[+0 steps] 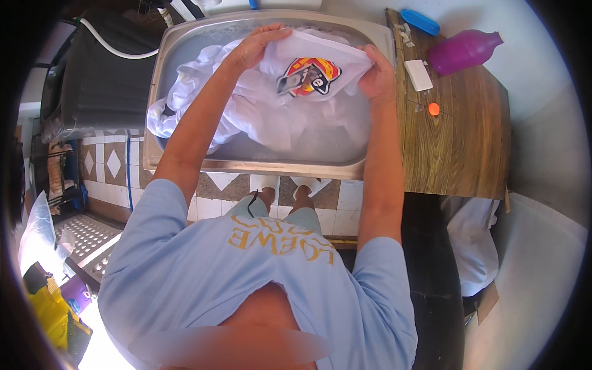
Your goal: The person takes white clothes out of a washing machine, places them into a sink filled with soapy water, and scrubs the fabric by hand.
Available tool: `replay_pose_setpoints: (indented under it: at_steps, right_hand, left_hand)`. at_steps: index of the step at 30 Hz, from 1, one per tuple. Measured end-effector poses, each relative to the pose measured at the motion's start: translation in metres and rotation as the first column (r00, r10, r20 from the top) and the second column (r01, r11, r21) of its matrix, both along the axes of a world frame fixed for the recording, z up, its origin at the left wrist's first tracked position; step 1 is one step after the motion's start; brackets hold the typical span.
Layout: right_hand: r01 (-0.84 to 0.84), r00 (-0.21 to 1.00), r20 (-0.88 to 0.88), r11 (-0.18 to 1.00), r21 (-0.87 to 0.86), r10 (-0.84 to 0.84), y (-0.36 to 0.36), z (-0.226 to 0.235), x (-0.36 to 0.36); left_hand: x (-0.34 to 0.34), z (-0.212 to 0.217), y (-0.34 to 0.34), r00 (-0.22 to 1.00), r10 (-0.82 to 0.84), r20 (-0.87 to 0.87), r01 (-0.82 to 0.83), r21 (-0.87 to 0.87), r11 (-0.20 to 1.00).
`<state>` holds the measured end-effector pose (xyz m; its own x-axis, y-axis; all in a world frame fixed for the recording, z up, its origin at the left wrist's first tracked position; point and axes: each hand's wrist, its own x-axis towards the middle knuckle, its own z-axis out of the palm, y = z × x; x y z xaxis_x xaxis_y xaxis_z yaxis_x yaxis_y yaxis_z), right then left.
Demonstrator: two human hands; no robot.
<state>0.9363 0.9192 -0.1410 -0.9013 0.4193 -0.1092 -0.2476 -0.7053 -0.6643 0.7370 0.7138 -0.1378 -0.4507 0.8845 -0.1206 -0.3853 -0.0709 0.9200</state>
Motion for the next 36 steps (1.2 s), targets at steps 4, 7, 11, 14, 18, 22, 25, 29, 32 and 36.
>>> replay_pose_setpoints:
  at_steps: [4, 7, 11, 14, 18, 22, 25, 29, 32, 36]
  right_hand:
    - [0.024, 0.987, -0.152, 0.984, -0.174, -0.051, -0.025, -0.017, -0.007]
    - [0.116, 0.992, -0.015, 0.941, -0.318, -0.128, -0.047, -0.040, -0.045]
    - [-0.347, 0.856, -0.498, 0.869, -0.354, 0.139, -0.042, -0.105, -0.056]
    - [-0.286, 0.893, -0.445, 0.853, -0.437, 0.071, -0.037, -0.124, -0.054]
    - [0.188, 0.977, 0.179, 0.874, -0.448, -0.119, -0.100, -0.037, -0.080]
    - [0.056, 0.973, -0.207, 0.976, -0.211, -0.101, -0.052, -0.103, -0.073]
    - [0.012, 0.983, -0.171, 0.963, -0.271, -0.061, -0.055, -0.102, -0.075]
    - [0.200, 0.956, 0.278, 0.897, -0.395, -0.091, -0.110, -0.005, -0.073]
    - [0.108, 0.987, 0.153, 0.922, -0.372, -0.054, -0.075, -0.050, -0.076]
    - [-0.050, 0.963, -0.269, 0.995, -0.088, 0.024, -0.081, -0.079, -0.049]
  left_hand:
    - [0.002, -0.004, 0.001, 0.999, 0.009, 0.043, -0.016, 0.158, 0.987]
    - [0.047, 0.009, 0.034, 0.963, -0.103, 0.250, -0.020, 0.446, 0.895]
    - [0.145, -0.015, 0.068, 0.617, 0.121, -0.778, 0.143, 0.261, 0.955]
    - [0.156, -0.008, 0.069, 0.197, 0.136, -0.971, -0.157, 0.105, 0.982]
    - [0.048, -0.050, 0.084, 0.570, 0.309, -0.761, -0.320, 0.141, 0.937]
    - [0.070, -0.040, 0.102, 0.264, 0.330, -0.906, -0.191, 0.286, 0.939]
    - [0.064, -0.059, 0.092, 0.257, 0.455, -0.853, -0.172, 0.423, 0.890]
    - [-0.003, -0.028, 0.049, 0.561, 0.309, -0.768, -0.608, -0.129, 0.783]
    - [0.065, -0.010, 0.070, 0.831, 0.405, -0.382, -0.326, 0.255, 0.910]
    - [0.129, -0.029, 0.066, 0.345, 0.166, -0.924, -0.176, 0.110, 0.978]
